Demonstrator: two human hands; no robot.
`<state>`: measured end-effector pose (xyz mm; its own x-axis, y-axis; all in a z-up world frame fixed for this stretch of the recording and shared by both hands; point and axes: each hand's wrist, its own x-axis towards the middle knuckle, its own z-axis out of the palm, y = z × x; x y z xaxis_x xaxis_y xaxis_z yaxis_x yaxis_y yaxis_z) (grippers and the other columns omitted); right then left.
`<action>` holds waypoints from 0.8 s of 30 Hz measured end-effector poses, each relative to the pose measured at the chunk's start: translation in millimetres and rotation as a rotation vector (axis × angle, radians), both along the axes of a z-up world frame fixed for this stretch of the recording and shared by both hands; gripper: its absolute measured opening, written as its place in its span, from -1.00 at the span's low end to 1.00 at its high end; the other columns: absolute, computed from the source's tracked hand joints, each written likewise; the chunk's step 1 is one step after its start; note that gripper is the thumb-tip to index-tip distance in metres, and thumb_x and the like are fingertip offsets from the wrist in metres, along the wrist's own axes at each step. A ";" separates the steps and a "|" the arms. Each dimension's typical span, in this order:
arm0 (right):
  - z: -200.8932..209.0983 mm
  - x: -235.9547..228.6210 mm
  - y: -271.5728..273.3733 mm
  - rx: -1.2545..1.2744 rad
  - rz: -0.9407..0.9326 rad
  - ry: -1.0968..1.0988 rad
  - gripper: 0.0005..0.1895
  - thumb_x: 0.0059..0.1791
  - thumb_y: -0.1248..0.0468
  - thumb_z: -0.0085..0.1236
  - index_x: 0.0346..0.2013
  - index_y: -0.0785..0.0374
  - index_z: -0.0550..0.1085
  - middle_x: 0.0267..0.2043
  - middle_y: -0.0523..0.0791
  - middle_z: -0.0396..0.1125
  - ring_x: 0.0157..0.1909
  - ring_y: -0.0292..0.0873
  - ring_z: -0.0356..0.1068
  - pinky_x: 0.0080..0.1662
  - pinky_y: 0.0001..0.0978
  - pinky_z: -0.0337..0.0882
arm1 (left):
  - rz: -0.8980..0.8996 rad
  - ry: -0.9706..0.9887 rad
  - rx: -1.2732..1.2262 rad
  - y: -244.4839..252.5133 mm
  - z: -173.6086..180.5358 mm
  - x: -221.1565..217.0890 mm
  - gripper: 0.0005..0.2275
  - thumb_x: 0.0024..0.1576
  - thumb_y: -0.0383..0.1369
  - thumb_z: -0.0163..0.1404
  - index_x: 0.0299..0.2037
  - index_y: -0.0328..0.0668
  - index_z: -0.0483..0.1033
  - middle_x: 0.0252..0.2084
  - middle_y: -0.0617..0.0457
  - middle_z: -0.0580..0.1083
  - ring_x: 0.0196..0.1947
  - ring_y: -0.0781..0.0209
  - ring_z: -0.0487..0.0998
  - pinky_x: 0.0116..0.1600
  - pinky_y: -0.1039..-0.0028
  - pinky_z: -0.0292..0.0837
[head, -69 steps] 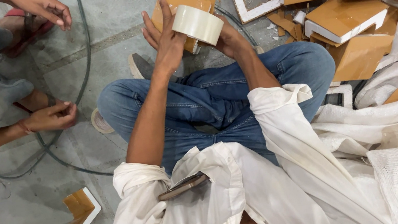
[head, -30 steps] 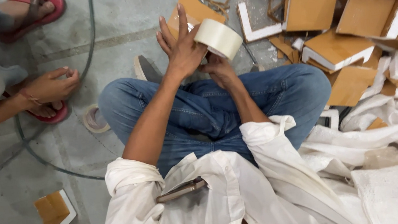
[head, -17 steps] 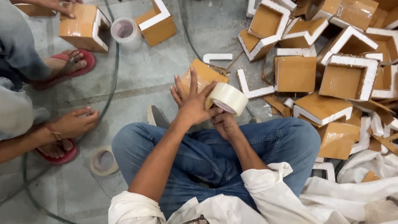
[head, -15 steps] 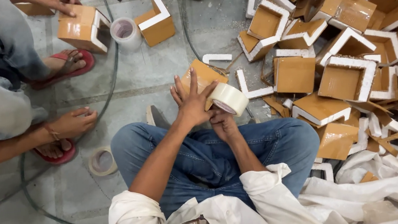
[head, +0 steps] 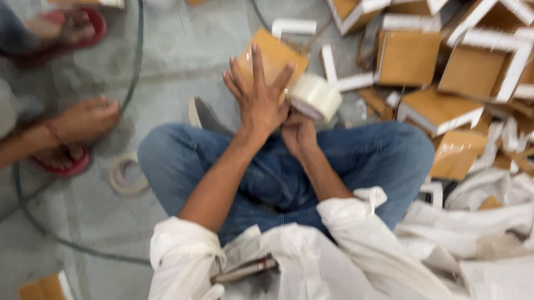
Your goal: The person applies packing tape to cardboard and foam corner protectors.
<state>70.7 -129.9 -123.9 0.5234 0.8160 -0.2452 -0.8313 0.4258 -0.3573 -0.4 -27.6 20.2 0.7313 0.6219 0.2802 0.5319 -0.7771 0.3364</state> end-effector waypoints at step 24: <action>169.1 57.3 -32.9 -0.982 0.217 -1.465 -0.51 -0.03 0.18 0.20 0.18 0.24 0.44 0.01 0.13 0.42 0.10 0.14 0.41 0.17 -0.10 0.35 | -0.027 -0.021 0.059 2.9 -3.9 -0.3 -0.22 -0.14 -0.18 0.38 0.37 0.56 0.35 0.56 -0.17 -0.32 0.45 -0.68 -0.29 0.36 -0.59 -0.27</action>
<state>127.9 -162.8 45.1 0.6534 0.7483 -0.1142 0.3649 -0.4436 -0.8186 -0.7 -24.7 16.3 0.7412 0.5838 0.3313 0.5038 -0.8100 0.3003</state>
